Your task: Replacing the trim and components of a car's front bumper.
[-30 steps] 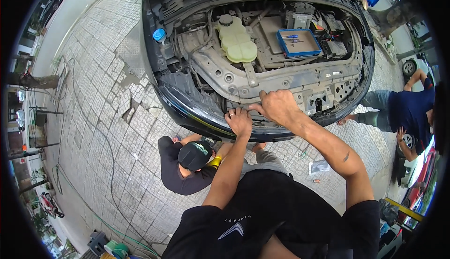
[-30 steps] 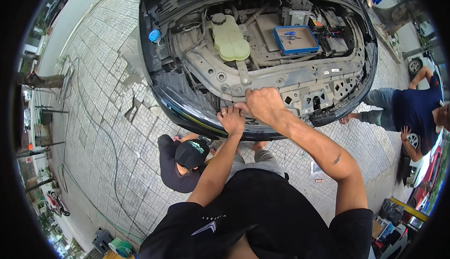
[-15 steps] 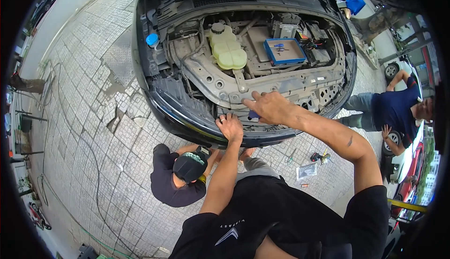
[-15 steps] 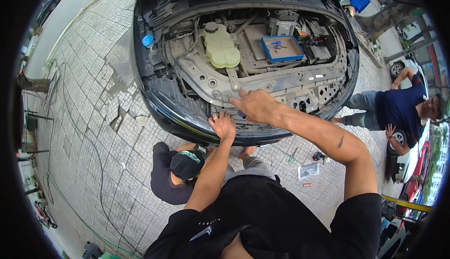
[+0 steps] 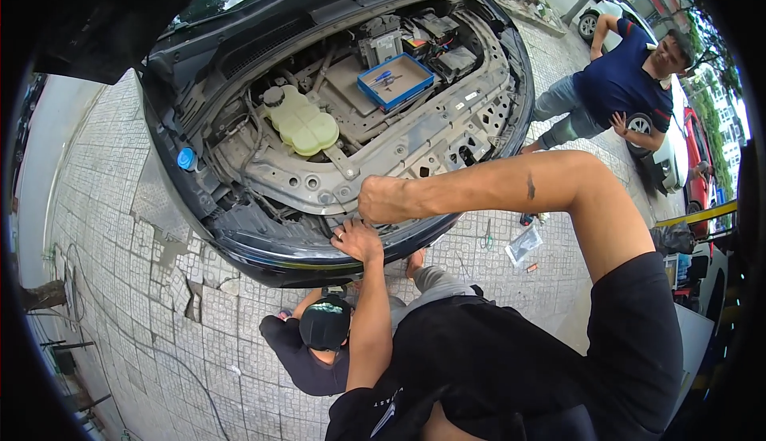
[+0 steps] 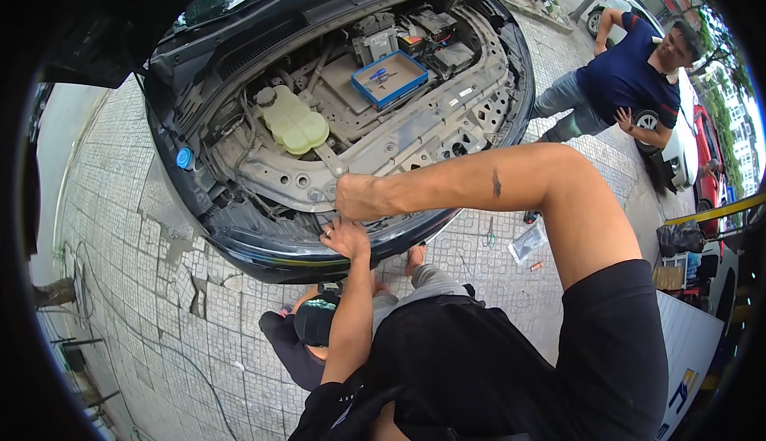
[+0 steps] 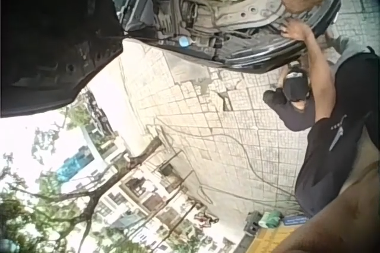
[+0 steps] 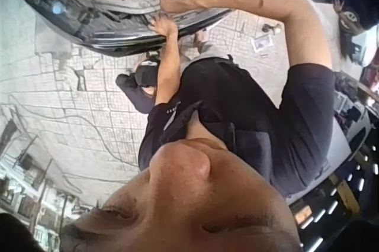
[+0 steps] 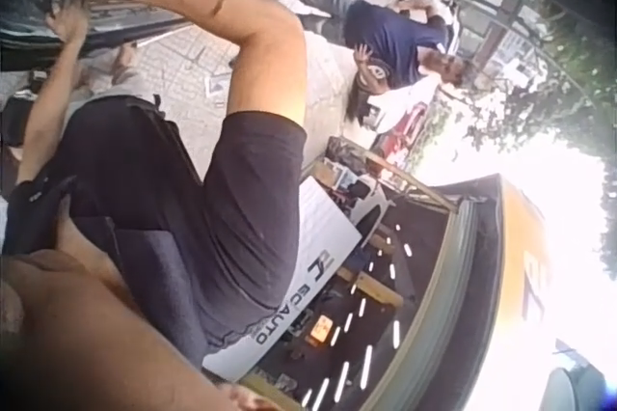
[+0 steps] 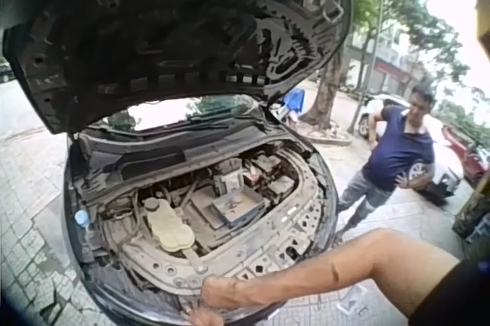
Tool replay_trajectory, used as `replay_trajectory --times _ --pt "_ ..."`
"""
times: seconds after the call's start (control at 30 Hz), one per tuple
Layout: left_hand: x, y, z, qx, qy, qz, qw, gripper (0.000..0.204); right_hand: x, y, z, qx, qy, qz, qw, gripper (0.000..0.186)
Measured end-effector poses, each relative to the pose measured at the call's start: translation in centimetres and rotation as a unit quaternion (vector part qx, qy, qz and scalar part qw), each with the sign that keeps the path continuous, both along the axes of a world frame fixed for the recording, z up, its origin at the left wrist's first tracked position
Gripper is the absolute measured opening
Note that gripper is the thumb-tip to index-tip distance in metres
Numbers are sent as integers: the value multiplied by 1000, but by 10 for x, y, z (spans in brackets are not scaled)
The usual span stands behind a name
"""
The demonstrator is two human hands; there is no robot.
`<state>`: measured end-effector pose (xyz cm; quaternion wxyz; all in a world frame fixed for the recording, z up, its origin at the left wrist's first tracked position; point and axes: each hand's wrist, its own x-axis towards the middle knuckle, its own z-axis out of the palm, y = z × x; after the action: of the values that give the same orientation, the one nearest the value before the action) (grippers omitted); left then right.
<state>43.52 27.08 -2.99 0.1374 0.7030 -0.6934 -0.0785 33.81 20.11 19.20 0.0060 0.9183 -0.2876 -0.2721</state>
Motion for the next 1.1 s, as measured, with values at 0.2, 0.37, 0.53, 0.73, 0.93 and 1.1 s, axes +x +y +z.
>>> replay_trajectory --times 0.2,0.37,0.53,0.73,0.93,1.1 --pt "1 -1 2 4 3 1 1000 22 -4 -8 14 123 -102 -401 902 27" --pt "-2 -3 -1 9 -11 -19 1000 24 5 9 4 97 -113 -300 942 28" --pt "3 0 -22 -33 50 28 998 26 24 14 -21 -66 -6 7 998 27" --pt "-5 -3 1 23 -12 2 1000 23 6 -12 7 124 -83 -347 926 33" --pt "-1 -3 -2 17 -23 0 1000 23 20 -11 10 111 -55 -264 956 30" --pt "-1 -3 5 54 -21 8 998 21 28 -2 4 46 87 -42 994 24"
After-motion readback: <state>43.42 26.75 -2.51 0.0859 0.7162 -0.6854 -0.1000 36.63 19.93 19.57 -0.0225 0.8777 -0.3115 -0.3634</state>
